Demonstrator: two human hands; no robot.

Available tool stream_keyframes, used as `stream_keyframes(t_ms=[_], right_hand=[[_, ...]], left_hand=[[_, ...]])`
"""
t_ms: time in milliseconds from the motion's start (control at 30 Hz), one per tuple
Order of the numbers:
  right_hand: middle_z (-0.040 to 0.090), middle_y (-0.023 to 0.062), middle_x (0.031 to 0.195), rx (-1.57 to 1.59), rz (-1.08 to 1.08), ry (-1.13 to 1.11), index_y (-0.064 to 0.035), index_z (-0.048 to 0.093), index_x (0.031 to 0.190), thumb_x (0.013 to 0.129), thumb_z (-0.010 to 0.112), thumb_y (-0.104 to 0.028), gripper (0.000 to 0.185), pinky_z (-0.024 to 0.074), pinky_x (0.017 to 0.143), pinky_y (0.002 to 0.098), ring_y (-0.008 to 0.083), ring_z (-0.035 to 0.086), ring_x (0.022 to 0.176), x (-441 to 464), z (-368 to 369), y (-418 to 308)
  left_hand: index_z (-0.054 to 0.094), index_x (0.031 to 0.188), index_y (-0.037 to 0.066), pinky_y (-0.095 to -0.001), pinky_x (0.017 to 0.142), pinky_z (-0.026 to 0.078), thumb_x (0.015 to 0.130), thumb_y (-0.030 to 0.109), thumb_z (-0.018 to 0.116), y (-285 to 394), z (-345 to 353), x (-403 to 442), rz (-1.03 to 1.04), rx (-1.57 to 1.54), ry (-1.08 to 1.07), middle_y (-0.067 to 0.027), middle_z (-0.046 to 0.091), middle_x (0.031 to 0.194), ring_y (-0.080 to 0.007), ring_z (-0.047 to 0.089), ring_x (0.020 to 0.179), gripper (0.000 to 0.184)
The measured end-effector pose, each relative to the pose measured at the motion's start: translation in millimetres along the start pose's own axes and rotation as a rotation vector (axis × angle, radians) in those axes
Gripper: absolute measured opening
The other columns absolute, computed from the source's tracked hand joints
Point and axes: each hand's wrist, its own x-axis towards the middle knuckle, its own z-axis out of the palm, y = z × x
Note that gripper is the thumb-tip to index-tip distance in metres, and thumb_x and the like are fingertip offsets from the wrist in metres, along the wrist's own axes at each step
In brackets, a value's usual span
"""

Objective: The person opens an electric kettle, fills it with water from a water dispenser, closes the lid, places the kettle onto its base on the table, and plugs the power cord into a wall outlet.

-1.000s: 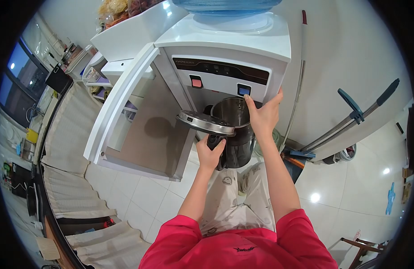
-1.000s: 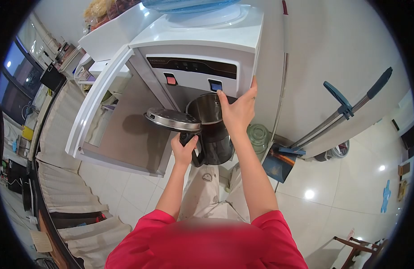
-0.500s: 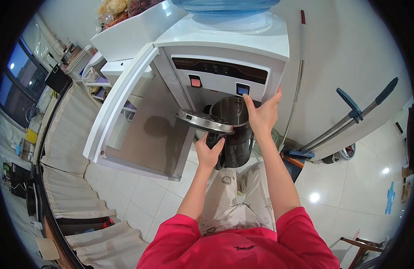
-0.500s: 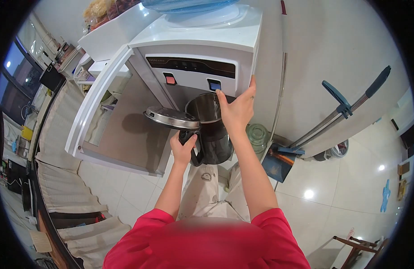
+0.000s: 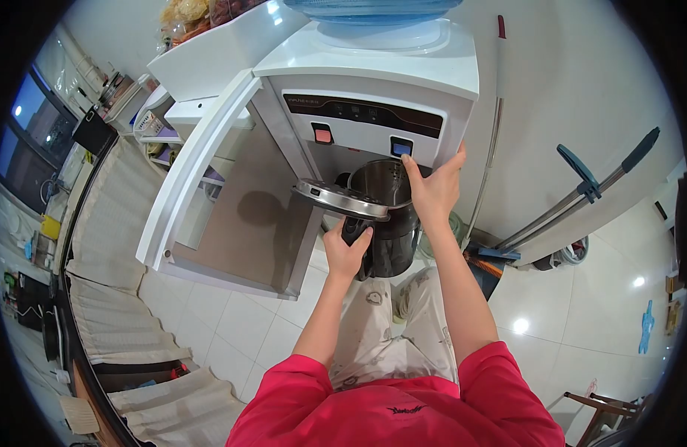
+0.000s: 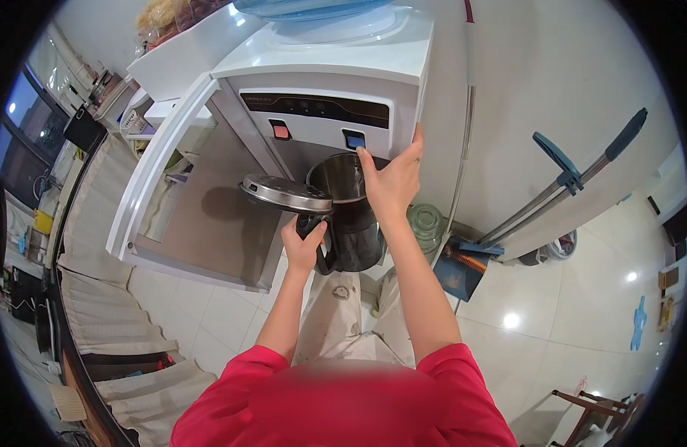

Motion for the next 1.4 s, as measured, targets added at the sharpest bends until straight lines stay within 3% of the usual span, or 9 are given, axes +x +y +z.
stream_keyframes(t_ms=[33,100,233,300,533,600,733,800,1400], right_hand=[[0.044,0.0269,0.137,0.007,0.001,-0.002,0.0023,0.019,0.143,0.077,0.078,-0.033,0.095,0.0459,0.091,0.0494,0.0443,0.053,0.116,0.0,-0.2,-0.4],[0.045,0.0270,0.136,0.004,0.005,-0.002,0.0021,0.019,0.143,0.077,0.078,-0.033,0.096,0.0460,0.091,0.0495,0.0443,0.053,0.116,-0.2,-0.8,-1.3],[0.046,0.0272,0.134,0.001,-0.012,0.014,0.0014,0.019,0.144,0.077,0.078,-0.032,0.096,0.0461,0.090,0.0497,0.0444,0.054,0.114,-0.2,-0.4,-0.7],[0.047,0.0273,0.134,0.002,0.005,0.005,0.0011,0.019,0.144,0.077,0.078,-0.032,0.096,0.0461,0.090,0.0497,0.0444,0.054,0.114,-0.3,-1.7,-2.3],[0.045,0.0260,0.136,0.016,0.000,0.010,0.0004,0.019,0.144,0.076,0.079,-0.031,0.095,0.0459,0.091,0.0494,0.0435,0.053,0.117,-0.2,0.3,-0.3],[0.045,0.0257,0.136,0.013,-0.003,0.015,0.0004,0.019,0.144,0.076,0.079,-0.031,0.095,0.0461,0.091,0.0493,0.0433,0.053,0.117,0.1,1.1,0.9],[0.045,0.0253,0.136,0.013,-0.001,0.014,0.0005,0.020,0.144,0.076,0.079,-0.031,0.095,0.0462,0.091,0.0491,0.0429,0.053,0.117,0.1,0.6,0.3],[0.045,0.0253,0.136,0.010,-0.003,0.015,0.0004,0.020,0.144,0.076,0.079,-0.031,0.095,0.0464,0.091,0.0491,0.0429,0.053,0.116,0.0,0.5,0.4],[0.045,0.0250,0.137,-0.015,0.017,0.006,-0.0003,0.019,0.144,0.076,0.079,-0.032,0.096,0.0467,0.091,0.0496,0.0429,0.053,0.117,-0.1,-1.2,-2.1]], left_hand=[[0.065,0.095,-0.006,-0.0296,0.070,0.049,0.079,0.011,0.069,0.3,0.9,0.5,0.000,0.000,0.000,-0.0124,0.069,0.080,-0.0167,0.063,0.071,0.023],[0.064,0.088,-0.004,-0.0242,0.049,0.042,0.082,0.009,0.068,1.3,2.7,1.6,0.077,-0.007,0.011,-0.0020,0.060,0.070,-0.0083,0.052,0.053,0.014],[0.064,0.089,-0.004,-0.0242,0.049,0.042,0.082,0.009,0.068,1.3,2.4,1.7,0.081,-0.010,0.011,-0.0022,0.060,0.070,-0.0084,0.052,0.053,0.015],[0.065,0.097,-0.006,-0.0298,0.072,0.049,0.079,0.009,0.069,2.7,0.7,0.5,0.011,0.007,-0.008,-0.0131,0.070,0.083,-0.0174,0.064,0.074,0.024],[0.065,0.096,-0.005,-0.0284,0.071,0.048,0.080,0.009,0.068,6.9,2.2,-0.8,-0.004,-0.005,-0.012,-0.0106,0.070,0.082,-0.0138,0.062,0.074,0.022],[0.064,0.085,-0.004,-0.0248,0.049,0.042,0.082,0.009,0.067,6.1,4.3,0.5,0.086,-0.001,0.017,-0.0026,0.059,0.065,-0.0089,0.053,0.052,0.014],[0.063,0.084,-0.004,-0.0248,0.049,0.042,0.082,0.009,0.067,3.5,3.3,0.1,0.088,-0.028,0.016,-0.0024,0.059,0.065,-0.0090,0.053,0.052,0.014],[0.066,0.093,-0.005,-0.0269,0.065,0.046,0.081,0.011,0.070,1.7,1.2,-1.6,-0.010,-0.034,0.005,-0.0060,0.066,0.074,-0.0102,0.054,0.067,0.020],[0.065,0.090,-0.005,-0.0263,0.061,0.044,0.081,0.012,0.072,-1.3,1.5,-5.5,0.005,-0.015,0.055,-0.0037,0.064,0.070,-0.0087,0.053,0.064,0.021]])
